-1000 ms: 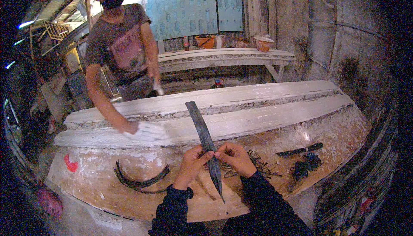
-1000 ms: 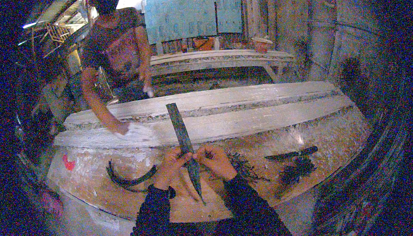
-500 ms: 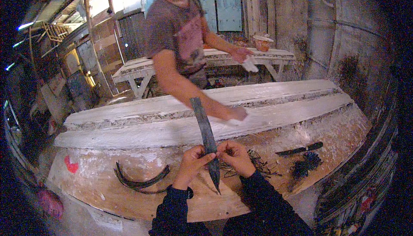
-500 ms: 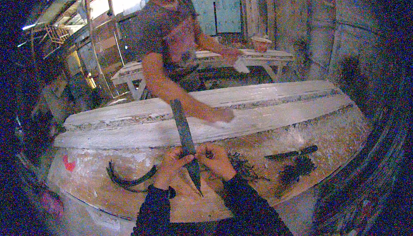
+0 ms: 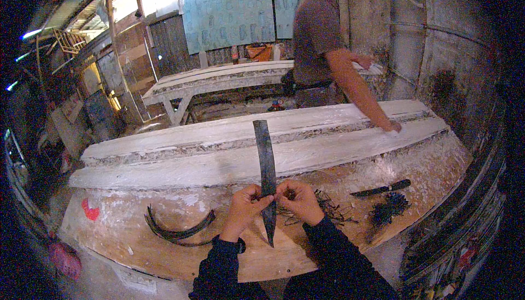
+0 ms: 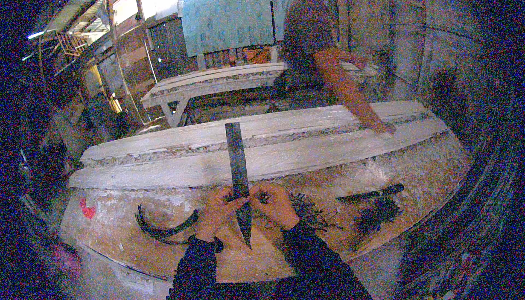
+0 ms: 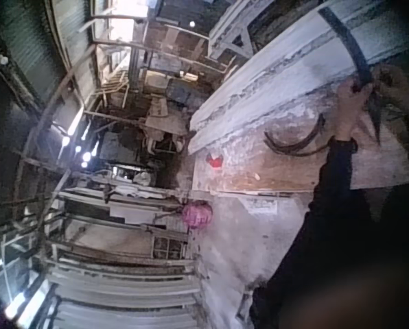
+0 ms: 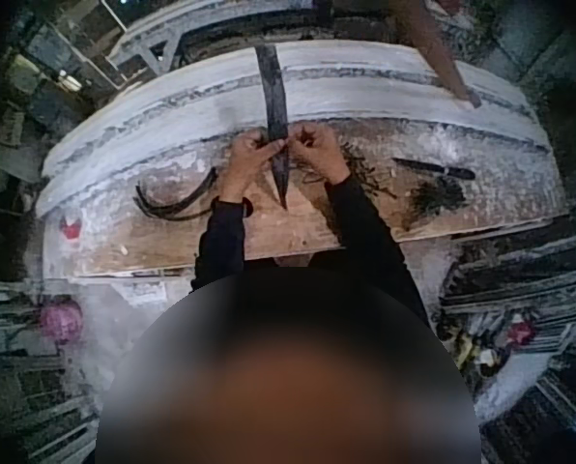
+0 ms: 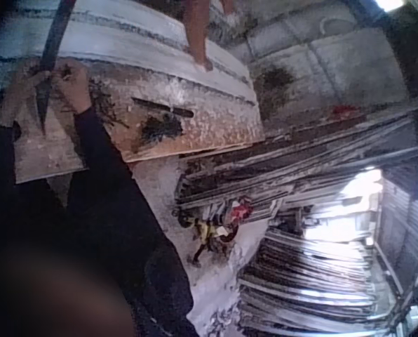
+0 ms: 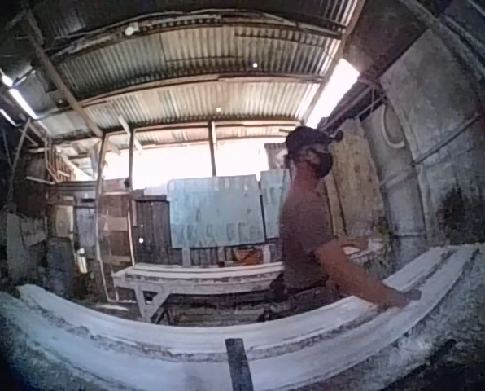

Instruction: The person repeatedly picks up black cable ties, bends them, and places them on the table. Another person wipes a long white object in the background. The task appears to be preparing cable ties for later use.

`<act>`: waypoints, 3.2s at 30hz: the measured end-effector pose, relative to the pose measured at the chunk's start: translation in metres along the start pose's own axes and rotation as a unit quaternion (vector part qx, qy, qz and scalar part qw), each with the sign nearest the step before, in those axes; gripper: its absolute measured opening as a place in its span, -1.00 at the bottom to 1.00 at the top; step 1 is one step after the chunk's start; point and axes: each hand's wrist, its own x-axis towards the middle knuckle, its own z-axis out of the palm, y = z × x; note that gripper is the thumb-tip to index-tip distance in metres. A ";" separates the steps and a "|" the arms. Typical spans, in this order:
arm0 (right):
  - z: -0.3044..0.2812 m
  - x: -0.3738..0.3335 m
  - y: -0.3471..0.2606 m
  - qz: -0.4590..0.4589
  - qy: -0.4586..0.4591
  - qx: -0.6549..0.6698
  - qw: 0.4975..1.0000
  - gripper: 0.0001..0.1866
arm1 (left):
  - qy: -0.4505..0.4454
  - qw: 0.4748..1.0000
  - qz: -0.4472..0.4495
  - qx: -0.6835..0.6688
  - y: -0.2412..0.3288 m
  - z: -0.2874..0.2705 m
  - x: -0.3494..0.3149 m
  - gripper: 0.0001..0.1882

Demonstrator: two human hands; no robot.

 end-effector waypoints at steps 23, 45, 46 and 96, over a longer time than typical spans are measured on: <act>0.002 -0.005 -0.003 -0.082 0.033 -0.159 0.983 -0.87 | -0.036 0.997 0.062 -0.023 -0.005 0.009 -0.002 -0.84; -0.002 -0.003 -0.009 -0.011 -0.009 -0.012 1.000 -0.86 | -0.081 0.972 -0.061 -0.212 -0.006 0.003 -0.001 -0.86; -0.002 -0.003 -0.009 -0.017 -0.011 -0.010 1.000 -0.86 | -0.082 0.972 -0.065 -0.212 -0.007 0.003 -0.001 -0.86; -0.005 0.008 0.010 0.086 -0.044 -0.054 0.994 -0.71 | 0.003 0.986 -0.091 -0.141 -0.009 -0.003 0.006 -0.87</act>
